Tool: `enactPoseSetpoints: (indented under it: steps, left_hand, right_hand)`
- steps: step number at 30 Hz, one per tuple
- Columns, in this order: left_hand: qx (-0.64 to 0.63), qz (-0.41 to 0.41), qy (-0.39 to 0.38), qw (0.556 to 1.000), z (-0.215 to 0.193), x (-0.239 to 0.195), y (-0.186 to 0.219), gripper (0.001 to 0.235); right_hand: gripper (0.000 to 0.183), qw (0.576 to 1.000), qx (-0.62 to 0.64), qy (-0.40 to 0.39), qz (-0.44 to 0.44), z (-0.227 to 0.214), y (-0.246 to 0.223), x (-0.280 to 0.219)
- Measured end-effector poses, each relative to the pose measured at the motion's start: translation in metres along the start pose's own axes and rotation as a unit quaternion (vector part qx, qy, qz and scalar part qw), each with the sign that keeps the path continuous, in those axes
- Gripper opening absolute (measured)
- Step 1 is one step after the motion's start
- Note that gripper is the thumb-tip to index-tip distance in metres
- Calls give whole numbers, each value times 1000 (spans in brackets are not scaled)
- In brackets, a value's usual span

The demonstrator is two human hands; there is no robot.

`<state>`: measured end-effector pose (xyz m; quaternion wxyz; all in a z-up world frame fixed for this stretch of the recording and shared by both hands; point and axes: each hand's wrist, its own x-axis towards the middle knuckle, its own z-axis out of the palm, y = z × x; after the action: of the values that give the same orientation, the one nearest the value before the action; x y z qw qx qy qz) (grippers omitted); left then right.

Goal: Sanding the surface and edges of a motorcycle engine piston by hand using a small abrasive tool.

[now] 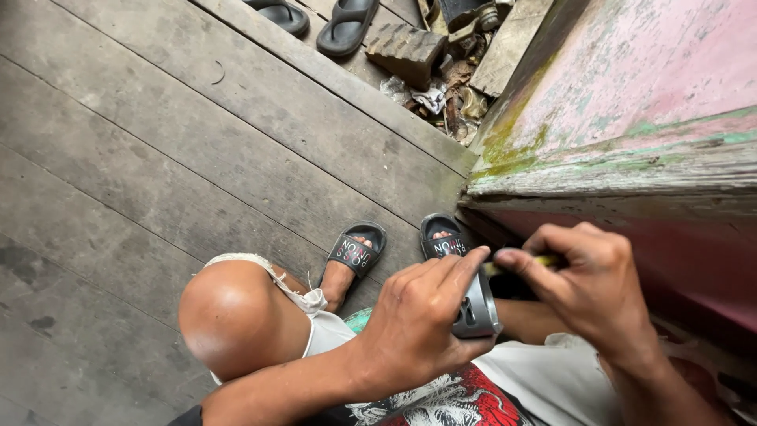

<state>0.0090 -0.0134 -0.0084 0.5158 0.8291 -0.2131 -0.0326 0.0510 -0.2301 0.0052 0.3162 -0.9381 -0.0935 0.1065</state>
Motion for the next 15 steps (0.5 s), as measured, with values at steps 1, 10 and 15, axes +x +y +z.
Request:
enactPoseSetpoints:
  steps: [1,10,15]
  left_hand:
    - [-3,-1,-1,1000,0,0,0,81]
    - [6,5,13,1000,-2,-1,2,78]
    - [6,-4,5,1000,-2,0,1,78]
  right_hand:
    - [18,1000,3,20,4,-1,-2,4]
    - [38,984,84,-75,-139,4,-2,-10]
    - [36,980,108,-31,-167,2,-12,-7]
